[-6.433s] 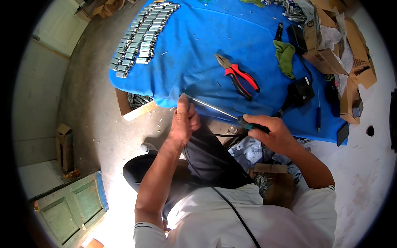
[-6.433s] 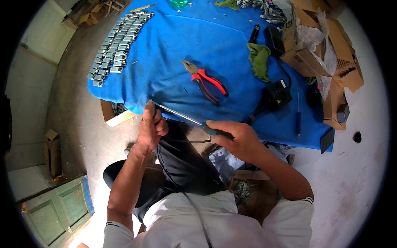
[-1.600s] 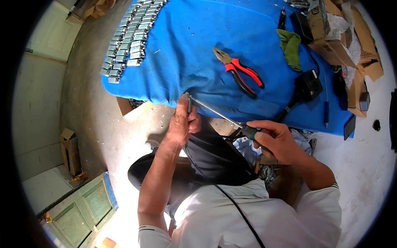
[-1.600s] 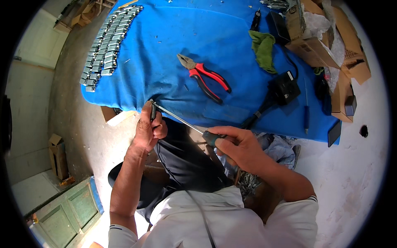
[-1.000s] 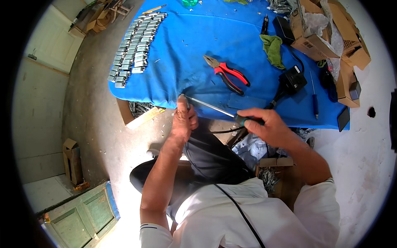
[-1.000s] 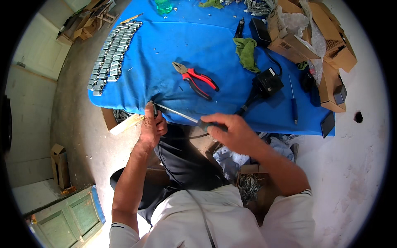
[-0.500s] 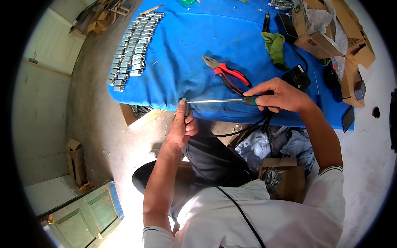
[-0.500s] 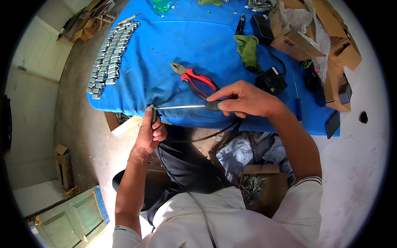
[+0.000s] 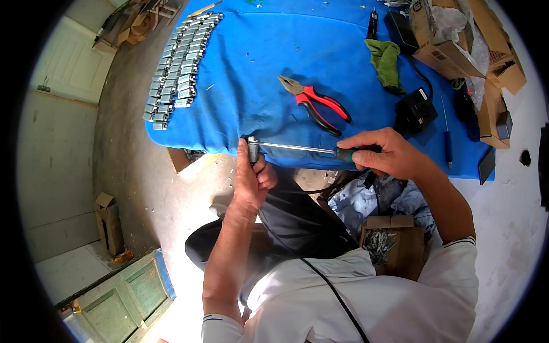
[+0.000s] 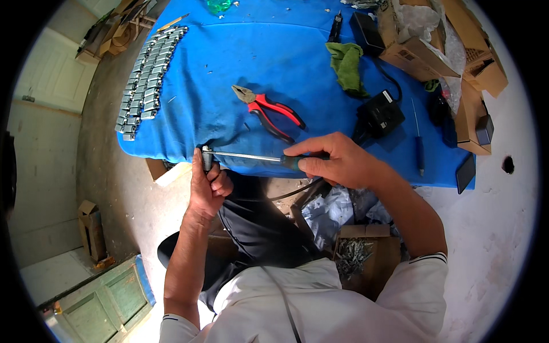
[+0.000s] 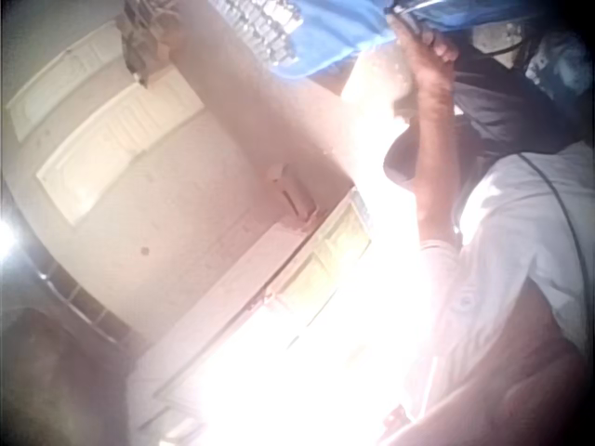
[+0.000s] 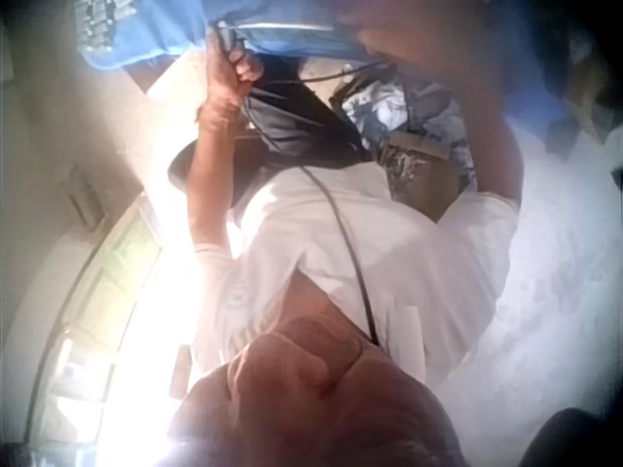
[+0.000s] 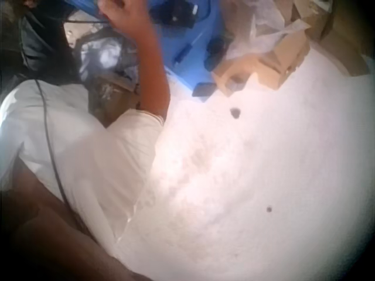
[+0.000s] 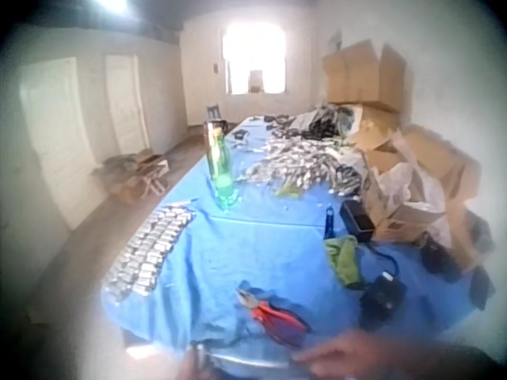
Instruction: The person uses a screwdriver to tighten screws on small metal lock bodies held in their left hand. They place the finished locks in a row on a blue cloth-covered table and pick up new lock bodies to continue the process.
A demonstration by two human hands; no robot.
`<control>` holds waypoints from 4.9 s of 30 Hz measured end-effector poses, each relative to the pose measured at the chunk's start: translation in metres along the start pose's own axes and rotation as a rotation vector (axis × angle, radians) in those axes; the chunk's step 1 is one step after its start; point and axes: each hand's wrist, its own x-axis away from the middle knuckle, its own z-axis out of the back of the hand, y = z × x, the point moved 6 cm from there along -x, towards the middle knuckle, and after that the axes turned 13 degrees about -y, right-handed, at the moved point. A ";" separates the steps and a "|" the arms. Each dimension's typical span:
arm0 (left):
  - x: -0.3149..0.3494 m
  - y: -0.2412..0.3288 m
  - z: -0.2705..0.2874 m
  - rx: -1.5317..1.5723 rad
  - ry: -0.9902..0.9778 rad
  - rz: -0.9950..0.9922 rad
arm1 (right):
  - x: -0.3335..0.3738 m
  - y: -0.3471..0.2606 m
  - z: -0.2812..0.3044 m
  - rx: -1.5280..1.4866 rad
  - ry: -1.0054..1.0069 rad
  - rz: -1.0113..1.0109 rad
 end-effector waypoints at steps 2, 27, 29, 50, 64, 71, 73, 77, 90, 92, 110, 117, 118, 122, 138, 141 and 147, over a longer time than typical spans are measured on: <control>0.001 0.000 0.000 0.000 0.028 -0.010 | 0.001 -0.003 -0.005 0.053 0.011 0.040; 0.005 0.005 0.004 -0.138 0.186 -0.094 | 0.000 -0.014 -0.036 0.159 0.126 0.110; 0.003 0.006 0.002 -0.156 0.174 -0.078 | -0.004 -0.013 -0.038 0.256 0.181 0.169; 0.001 -0.003 -0.001 -0.123 0.217 -0.078 | 0.023 0.001 -0.028 -0.099 0.137 -0.042; 0.002 -0.001 -0.003 -0.136 0.246 -0.136 | 0.017 0.013 -0.039 -0.083 0.146 0.032; 0.002 0.002 -0.006 -0.151 0.238 -0.174 | 0.017 0.011 -0.040 -0.085 0.153 -0.005; 0.002 0.000 -0.004 -0.145 0.259 -0.161 | 0.019 0.006 -0.043 -0.061 0.174 -0.001; 0.003 0.002 -0.005 -0.155 0.273 -0.160 | 0.020 -0.001 -0.059 0.010 0.242 0.040; 0.003 0.005 0.000 -0.195 0.324 -0.178 | 0.020 0.030 -0.099 -0.082 0.367 0.067; 0.005 0.005 0.000 -0.200 0.327 -0.186 | 0.016 0.039 -0.103 -0.030 0.401 0.160; 0.005 0.009 0.003 -0.237 0.347 -0.257 | 0.009 0.048 -0.131 -0.199 0.460 0.066; 0.002 0.002 0.014 -0.235 0.304 -0.198 | 0.020 0.004 -0.074 0.188 0.352 0.161; 0.002 0.005 0.015 -0.240 0.293 -0.196 | 0.019 -0.002 -0.067 0.265 0.335 0.220; 0.005 0.008 0.006 -0.254 0.304 -0.180 | 0.015 -0.019 -0.051 0.343 0.269 0.196; 0.004 0.010 0.008 -0.286 0.334 -0.164 | 0.003 -0.059 -0.036 0.703 0.167 0.183; 0.002 0.009 0.007 -0.245 0.337 -0.195 | -0.002 -0.060 -0.032 0.641 0.120 0.157; 0.003 0.007 0.011 -0.281 0.331 -0.200 | -0.007 -0.044 -0.026 0.516 0.081 0.150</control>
